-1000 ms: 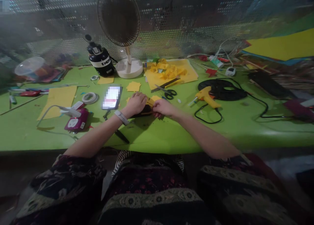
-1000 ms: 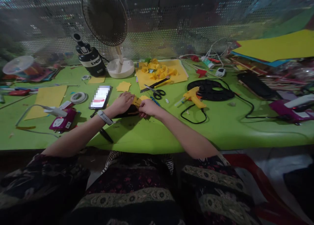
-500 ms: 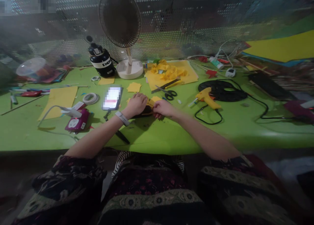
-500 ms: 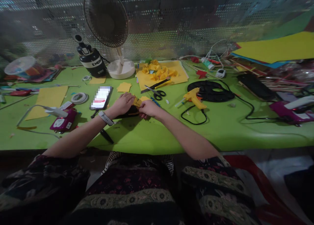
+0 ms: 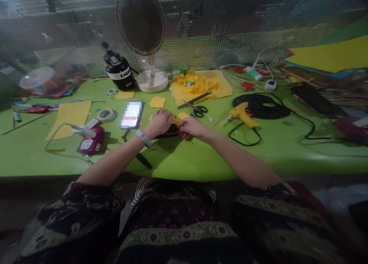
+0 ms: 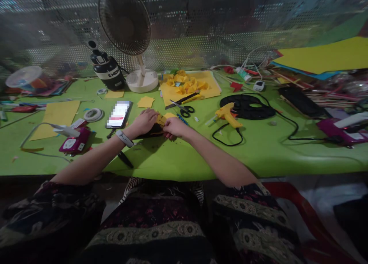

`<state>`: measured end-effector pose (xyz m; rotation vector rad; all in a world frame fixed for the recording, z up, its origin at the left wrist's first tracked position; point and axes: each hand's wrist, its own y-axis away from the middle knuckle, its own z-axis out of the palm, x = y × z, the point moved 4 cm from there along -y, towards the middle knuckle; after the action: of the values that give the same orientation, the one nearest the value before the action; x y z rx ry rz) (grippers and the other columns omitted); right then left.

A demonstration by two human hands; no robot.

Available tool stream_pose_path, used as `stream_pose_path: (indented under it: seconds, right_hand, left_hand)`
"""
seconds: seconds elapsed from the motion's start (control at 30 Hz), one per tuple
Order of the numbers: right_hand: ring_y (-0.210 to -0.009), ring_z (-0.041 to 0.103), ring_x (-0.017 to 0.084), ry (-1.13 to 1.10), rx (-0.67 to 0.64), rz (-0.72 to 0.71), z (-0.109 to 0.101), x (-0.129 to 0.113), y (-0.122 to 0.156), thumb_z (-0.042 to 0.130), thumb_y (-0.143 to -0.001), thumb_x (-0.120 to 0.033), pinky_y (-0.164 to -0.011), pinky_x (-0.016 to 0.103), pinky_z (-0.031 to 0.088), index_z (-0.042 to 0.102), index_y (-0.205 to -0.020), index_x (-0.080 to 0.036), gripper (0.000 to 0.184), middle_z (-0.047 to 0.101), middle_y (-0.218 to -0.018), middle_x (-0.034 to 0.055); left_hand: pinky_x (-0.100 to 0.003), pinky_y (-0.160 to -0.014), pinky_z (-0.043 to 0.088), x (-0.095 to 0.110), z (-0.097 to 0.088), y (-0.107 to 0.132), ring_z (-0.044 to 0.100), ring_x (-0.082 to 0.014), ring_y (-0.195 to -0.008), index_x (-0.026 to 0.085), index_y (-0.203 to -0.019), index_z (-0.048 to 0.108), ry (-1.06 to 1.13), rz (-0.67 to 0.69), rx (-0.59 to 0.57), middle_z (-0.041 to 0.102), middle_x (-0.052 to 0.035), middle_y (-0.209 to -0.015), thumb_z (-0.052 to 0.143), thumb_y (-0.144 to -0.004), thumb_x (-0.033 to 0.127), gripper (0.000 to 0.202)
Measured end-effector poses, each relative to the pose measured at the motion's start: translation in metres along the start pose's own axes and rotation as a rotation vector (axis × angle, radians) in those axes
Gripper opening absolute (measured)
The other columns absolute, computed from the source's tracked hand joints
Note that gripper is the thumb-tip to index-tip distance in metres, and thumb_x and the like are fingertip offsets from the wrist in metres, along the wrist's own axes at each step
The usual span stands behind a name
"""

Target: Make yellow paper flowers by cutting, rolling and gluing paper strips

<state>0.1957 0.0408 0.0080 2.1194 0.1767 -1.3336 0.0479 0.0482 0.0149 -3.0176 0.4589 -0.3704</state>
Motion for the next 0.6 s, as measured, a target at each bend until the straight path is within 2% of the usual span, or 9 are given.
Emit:
stream_pose_path:
  seconds: [0.23, 0.6]
  right_hand:
    - [-0.040, 0.059, 0.009, -0.008, -0.001, 0.007, 0.0000, -0.0005, -0.0002, 0.055, -0.087, 0.004, -0.040, 0.015, 0.045, 0.048, -0.071, -0.018, 0.028, 0.061, -0.046, -0.0039]
    - [-0.041, 0.059, 0.009, -0.018, 0.006, 0.002, 0.0009, 0.0009, -0.0013, 0.058, -0.085, 0.004, -0.041, 0.015, 0.046, 0.048, -0.071, -0.018, 0.028, 0.061, -0.046, -0.0039]
  left_hand:
    - [-0.042, -0.099, 0.044, 0.0036, -0.0019, 0.0008, 0.057, -0.0261, -0.107, 0.020, -0.088, 0.061, -0.008, 0.029, 0.022, 0.065, -0.0115, -0.100, 0.030, -0.099, 0.023, 0.034]
    - [-0.043, -0.100, 0.044, 0.0035, -0.0039, 0.0012, 0.057, -0.0269, -0.108, 0.018, -0.091, 0.063, 0.047, 0.011, 0.019, 0.066, -0.0138, -0.103, 0.030, -0.098, 0.024, 0.035]
